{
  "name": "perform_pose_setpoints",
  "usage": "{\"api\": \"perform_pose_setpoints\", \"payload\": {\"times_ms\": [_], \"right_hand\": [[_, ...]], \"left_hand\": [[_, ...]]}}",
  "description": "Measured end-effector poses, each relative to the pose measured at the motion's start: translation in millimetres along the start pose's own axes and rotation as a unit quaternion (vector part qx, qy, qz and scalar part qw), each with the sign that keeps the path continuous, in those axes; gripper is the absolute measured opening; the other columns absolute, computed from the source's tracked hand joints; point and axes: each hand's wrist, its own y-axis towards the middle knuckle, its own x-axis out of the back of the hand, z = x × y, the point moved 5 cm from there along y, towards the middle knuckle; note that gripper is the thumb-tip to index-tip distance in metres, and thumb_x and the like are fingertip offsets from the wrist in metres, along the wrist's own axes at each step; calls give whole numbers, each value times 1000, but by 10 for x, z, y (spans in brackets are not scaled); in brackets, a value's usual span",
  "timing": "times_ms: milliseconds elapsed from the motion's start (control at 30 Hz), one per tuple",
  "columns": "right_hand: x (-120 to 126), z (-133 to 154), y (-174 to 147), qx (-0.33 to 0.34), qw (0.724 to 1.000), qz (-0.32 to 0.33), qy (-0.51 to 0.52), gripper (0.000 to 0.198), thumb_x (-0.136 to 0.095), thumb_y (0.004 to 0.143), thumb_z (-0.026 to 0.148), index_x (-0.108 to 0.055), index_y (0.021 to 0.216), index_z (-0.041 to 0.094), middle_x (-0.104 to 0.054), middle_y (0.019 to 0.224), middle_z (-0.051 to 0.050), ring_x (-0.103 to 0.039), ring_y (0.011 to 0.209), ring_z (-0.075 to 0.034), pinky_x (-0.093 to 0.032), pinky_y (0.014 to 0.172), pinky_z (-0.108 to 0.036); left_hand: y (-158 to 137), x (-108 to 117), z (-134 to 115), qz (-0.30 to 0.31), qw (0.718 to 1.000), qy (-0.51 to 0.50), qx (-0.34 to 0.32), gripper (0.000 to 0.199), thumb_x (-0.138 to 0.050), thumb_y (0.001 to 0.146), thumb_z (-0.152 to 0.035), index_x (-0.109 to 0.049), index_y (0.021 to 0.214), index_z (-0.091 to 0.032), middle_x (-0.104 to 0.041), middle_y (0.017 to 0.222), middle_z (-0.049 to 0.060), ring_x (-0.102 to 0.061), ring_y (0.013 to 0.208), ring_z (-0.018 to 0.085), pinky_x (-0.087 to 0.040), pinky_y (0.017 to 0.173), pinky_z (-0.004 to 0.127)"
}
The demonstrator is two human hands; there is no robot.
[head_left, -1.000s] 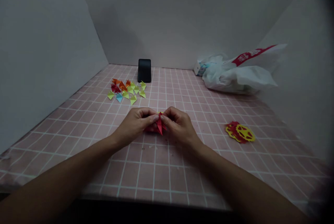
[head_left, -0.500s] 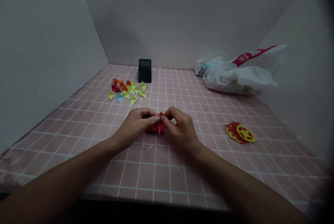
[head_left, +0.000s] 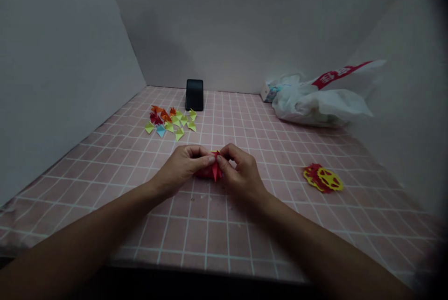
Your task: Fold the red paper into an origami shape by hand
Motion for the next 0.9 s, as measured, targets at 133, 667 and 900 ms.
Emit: {"api": "perform_pose_setpoints", "payload": {"times_ms": [133,667,900], "right_hand": [[-25,-86,9,-54,996,17,64,15,-55,90,24,-57,76,20,-59,71,0,-53,67,-15,-40,61,-28],[-18,2,-12,-12,1000,-2,-3,16,-56,88,19,-53,73,21,-59,70,0,-54,65,-15,-40,62,-28],[-46,-16,-25,-8,1000,1,0,14,-54,88,17,-52,75,21,-57,72,0,-53,66,-15,-40,63,-29]], "left_hand": [[8,3,-12,0,1000,-5,4,18,-79,70,-30,-71,70,-14,-64,65,-2,-55,59,8,-45,62,22],[9,-11,114,5,996,-71,52,23,-81,69,-31,-66,68,-14,-66,63,-1,-57,58,9,-45,61,22],[13,-22,105,-5,996,-70,58,21,-80,67,-28,-65,68,-14,-66,62,-1,-57,56,9,-45,61,22]]}}
